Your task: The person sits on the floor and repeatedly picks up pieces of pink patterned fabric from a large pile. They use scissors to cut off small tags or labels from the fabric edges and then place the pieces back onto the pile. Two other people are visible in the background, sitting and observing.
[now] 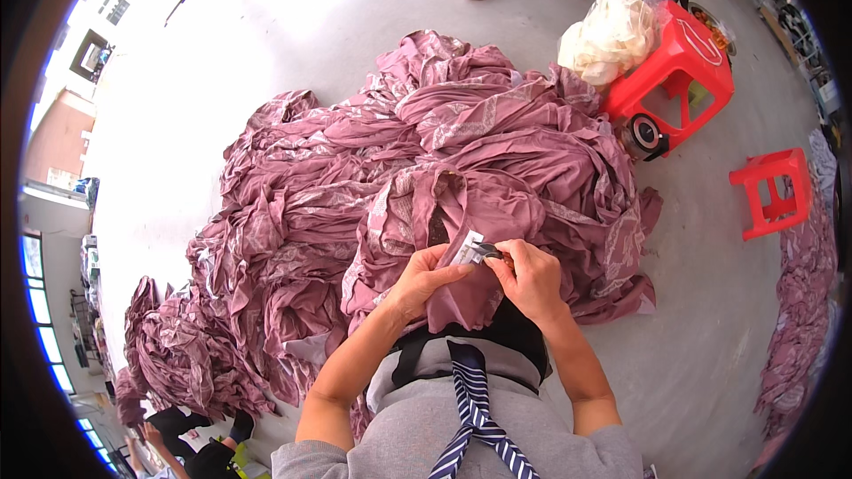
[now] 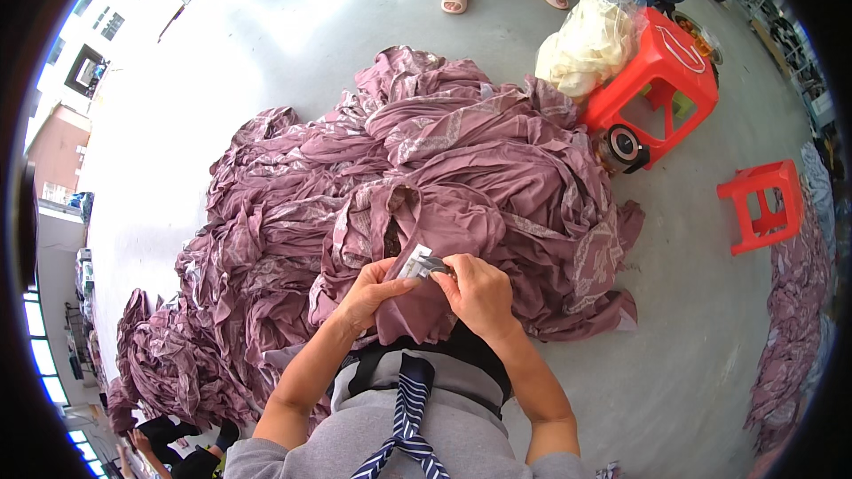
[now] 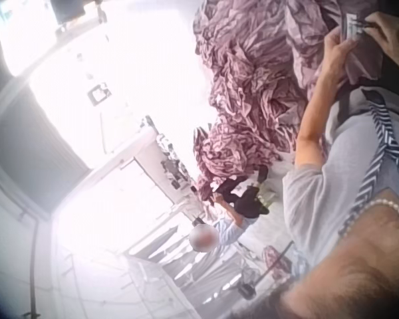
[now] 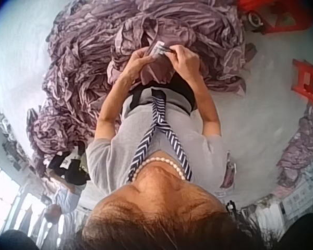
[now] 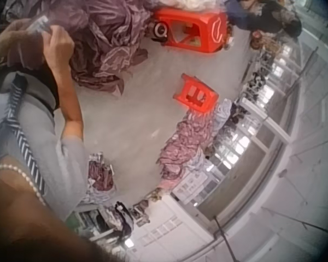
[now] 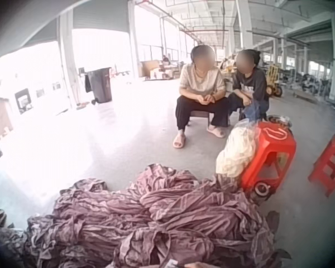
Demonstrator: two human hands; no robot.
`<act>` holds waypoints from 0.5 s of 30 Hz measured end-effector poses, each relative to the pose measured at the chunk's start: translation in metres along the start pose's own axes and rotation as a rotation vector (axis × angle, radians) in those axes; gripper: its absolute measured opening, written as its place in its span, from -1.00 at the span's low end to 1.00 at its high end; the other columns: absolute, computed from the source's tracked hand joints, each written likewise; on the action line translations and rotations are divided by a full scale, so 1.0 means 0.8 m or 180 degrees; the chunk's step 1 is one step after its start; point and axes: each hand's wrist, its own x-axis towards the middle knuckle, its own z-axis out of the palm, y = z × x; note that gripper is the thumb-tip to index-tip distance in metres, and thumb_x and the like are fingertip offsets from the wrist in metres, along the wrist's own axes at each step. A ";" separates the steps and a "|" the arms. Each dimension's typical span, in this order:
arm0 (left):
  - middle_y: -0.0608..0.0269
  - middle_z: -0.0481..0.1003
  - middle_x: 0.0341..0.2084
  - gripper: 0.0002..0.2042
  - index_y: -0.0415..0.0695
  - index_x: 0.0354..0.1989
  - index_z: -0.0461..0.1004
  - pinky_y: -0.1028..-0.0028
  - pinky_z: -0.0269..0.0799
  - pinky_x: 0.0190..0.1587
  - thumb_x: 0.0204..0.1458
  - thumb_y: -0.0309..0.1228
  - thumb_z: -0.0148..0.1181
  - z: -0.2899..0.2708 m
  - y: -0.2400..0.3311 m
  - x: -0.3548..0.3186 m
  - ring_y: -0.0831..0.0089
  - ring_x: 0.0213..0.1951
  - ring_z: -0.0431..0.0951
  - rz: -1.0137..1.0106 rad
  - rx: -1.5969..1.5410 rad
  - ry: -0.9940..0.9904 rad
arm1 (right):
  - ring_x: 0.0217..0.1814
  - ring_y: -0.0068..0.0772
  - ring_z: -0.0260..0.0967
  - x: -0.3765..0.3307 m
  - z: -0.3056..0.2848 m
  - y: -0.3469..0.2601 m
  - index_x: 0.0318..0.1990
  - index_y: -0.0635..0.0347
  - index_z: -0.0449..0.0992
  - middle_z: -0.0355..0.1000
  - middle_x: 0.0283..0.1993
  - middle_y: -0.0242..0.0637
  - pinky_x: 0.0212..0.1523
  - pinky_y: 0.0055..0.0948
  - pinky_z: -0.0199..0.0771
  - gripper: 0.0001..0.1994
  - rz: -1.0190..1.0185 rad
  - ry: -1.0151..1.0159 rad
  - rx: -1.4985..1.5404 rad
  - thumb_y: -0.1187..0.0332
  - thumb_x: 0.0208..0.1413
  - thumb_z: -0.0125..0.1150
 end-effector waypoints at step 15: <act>0.34 0.50 -0.16 -0.55 -0.17 0.10 0.35 0.55 0.42 -0.07 -0.02 -0.58 0.20 -0.006 -0.004 0.004 0.59 -0.18 0.50 0.0095 0.0191 -0.0111 | -0.57 -0.22 0.43 0.022 0.000 0.017 -0.33 0.16 0.41 0.44 -0.55 -0.25 -0.58 -0.35 0.37 -0.78 0.0240 -0.0053 0.0393 0.28 -0.02 0.32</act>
